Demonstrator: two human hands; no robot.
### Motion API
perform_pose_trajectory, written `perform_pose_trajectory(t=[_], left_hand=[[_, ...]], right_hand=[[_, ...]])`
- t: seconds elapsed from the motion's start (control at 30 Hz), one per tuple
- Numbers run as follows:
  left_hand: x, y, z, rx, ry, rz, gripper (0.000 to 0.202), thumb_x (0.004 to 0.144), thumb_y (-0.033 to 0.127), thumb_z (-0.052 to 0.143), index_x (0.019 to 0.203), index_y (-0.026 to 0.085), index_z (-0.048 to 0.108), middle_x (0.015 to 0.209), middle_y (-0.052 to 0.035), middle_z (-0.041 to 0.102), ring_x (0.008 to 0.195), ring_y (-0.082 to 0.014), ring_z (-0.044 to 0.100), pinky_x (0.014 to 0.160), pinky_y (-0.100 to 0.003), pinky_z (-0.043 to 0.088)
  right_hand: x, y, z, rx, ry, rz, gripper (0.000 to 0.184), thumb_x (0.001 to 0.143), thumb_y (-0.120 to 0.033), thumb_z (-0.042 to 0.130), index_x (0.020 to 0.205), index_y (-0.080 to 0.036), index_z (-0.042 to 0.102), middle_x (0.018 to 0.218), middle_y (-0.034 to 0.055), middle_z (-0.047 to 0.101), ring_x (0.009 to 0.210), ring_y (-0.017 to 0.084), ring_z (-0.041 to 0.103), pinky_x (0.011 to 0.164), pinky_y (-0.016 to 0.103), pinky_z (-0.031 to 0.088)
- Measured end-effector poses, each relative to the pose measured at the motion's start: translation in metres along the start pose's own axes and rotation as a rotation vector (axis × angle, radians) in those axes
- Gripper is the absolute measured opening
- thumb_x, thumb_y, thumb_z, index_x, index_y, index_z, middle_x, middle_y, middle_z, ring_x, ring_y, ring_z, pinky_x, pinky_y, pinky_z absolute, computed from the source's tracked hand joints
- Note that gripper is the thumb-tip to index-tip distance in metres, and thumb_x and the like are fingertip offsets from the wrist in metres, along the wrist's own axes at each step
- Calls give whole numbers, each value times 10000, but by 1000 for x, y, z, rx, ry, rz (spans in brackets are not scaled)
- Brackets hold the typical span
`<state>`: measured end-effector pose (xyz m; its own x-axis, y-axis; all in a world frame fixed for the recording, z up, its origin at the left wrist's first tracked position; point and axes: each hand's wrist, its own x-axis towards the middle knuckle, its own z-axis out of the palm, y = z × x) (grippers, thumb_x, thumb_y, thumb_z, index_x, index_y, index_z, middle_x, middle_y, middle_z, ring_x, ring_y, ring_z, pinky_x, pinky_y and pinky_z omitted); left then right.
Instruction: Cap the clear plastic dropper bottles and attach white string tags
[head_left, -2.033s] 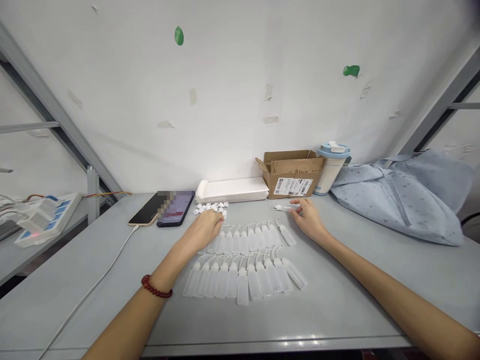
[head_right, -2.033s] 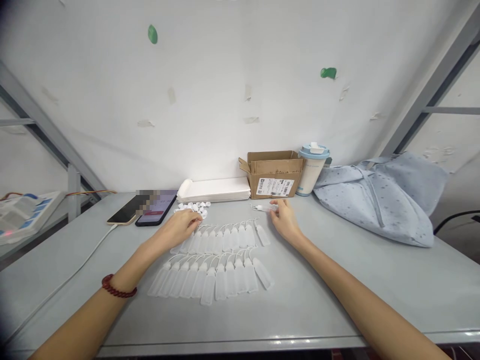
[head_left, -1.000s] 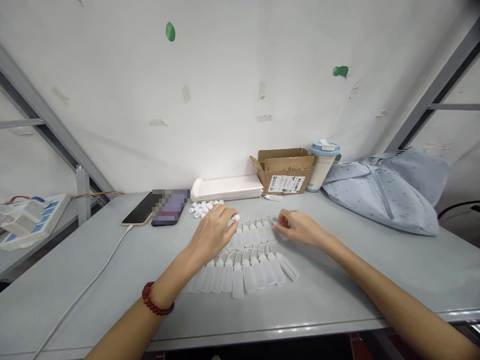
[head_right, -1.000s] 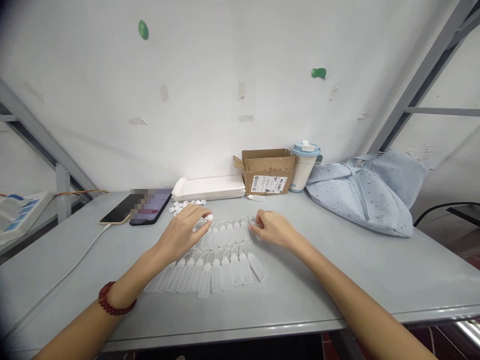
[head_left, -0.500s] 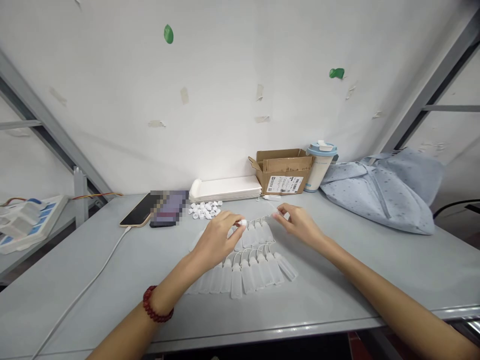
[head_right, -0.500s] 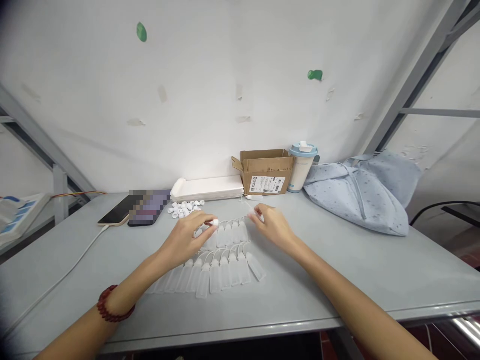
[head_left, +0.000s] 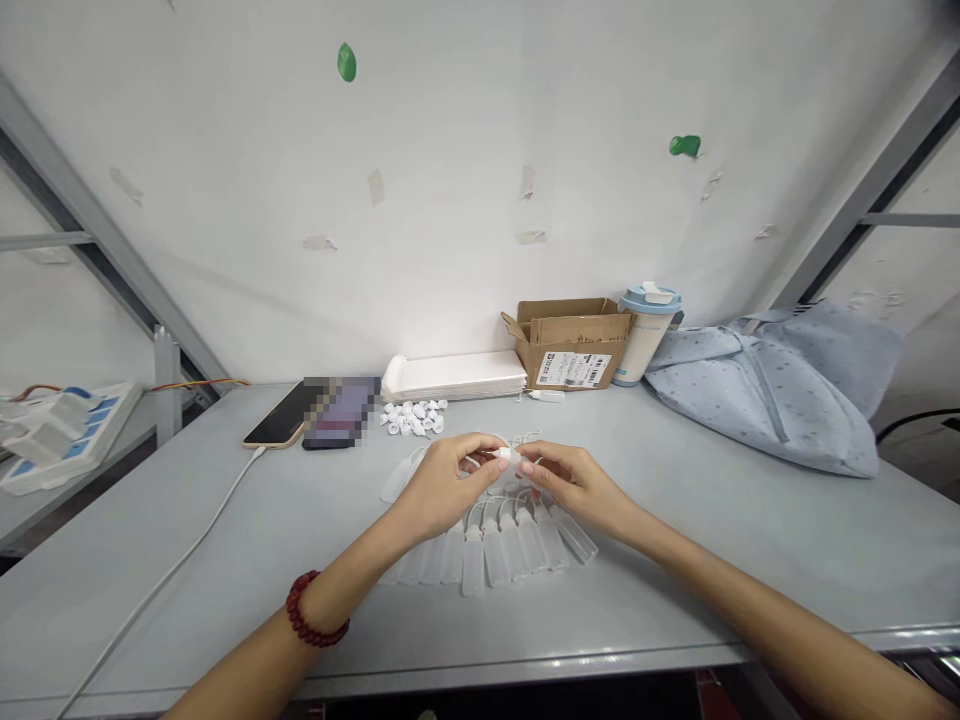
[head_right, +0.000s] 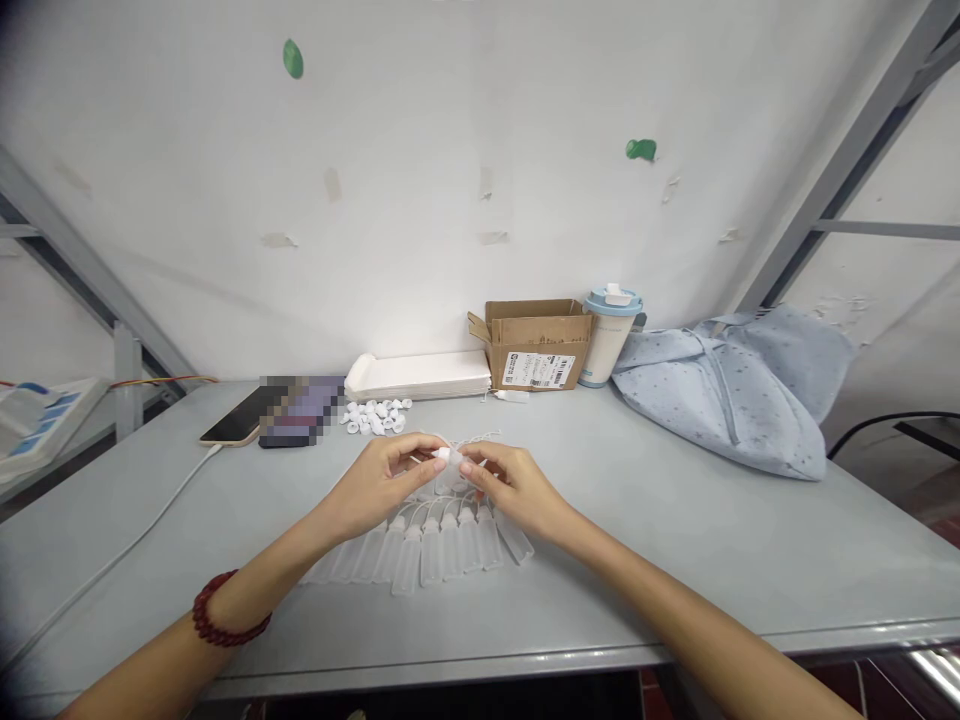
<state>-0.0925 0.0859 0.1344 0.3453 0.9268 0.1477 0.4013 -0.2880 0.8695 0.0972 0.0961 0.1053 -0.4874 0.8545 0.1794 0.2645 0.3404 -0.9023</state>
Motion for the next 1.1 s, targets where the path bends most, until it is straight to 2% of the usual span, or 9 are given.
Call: perform_pose_trajectory(t=[0.17, 0.3, 0.53, 0.73, 0.97, 1.1], left_hand=[[-1, 1, 1, 27, 29, 20, 190, 819, 296, 534, 891, 174, 661, 910, -25, 677, 835, -160, 593, 711, -234, 451], [-2, 2, 0, 41, 26, -3, 191, 814, 307, 531, 847, 171, 660, 824, -16, 666, 742, -143, 579, 651, -226, 439], [-4, 1, -1, 42, -75, -32, 242, 823, 350, 500, 820, 158, 648, 766, -19, 640, 686, -140, 545, 602, -232, 413], [-4, 0, -2, 17, -171, -49, 282, 831, 383, 481, 774, 149, 628, 687, -11, 601, 617, -123, 521, 562, -224, 400], [-3, 0, -3, -20, -243, -88, 387, 855, 433, 432, 621, 147, 550, 606, -12, 568, 595, -124, 538, 553, -219, 417], [-3, 0, -2, -90, -295, -118, 397, 864, 443, 416, 638, 144, 547, 595, -7, 559, 567, -119, 539, 544, -225, 419]], right_hand=[[0, 0, 1, 20, 16, -5, 288, 873, -375, 486, 998, -170, 645, 906, 58, 642, 627, 112, 544, 564, 235, 457], [0, -4, 0, 23, 28, -10, 267, 876, -357, 483, 990, -174, 642, 898, 53, 638, 641, 114, 544, 569, 233, 457], [-4, -5, 2, -72, 32, -60, 229, 887, -335, 465, 964, -172, 606, 839, 41, 634, 643, 120, 542, 577, 243, 434], [-7, -1, 3, -156, 140, -104, 175, 893, -325, 458, 930, -178, 544, 665, -12, 553, 569, 103, 469, 539, 227, 382], [-10, -4, 5, -258, 151, -198, 184, 920, -323, 401, 882, -200, 533, 634, -14, 534, 534, 102, 428, 514, 224, 348], [-11, -4, 5, -262, 152, -225, 186, 922, -310, 392, 875, -199, 533, 610, -21, 511, 521, 102, 417, 504, 219, 341]])
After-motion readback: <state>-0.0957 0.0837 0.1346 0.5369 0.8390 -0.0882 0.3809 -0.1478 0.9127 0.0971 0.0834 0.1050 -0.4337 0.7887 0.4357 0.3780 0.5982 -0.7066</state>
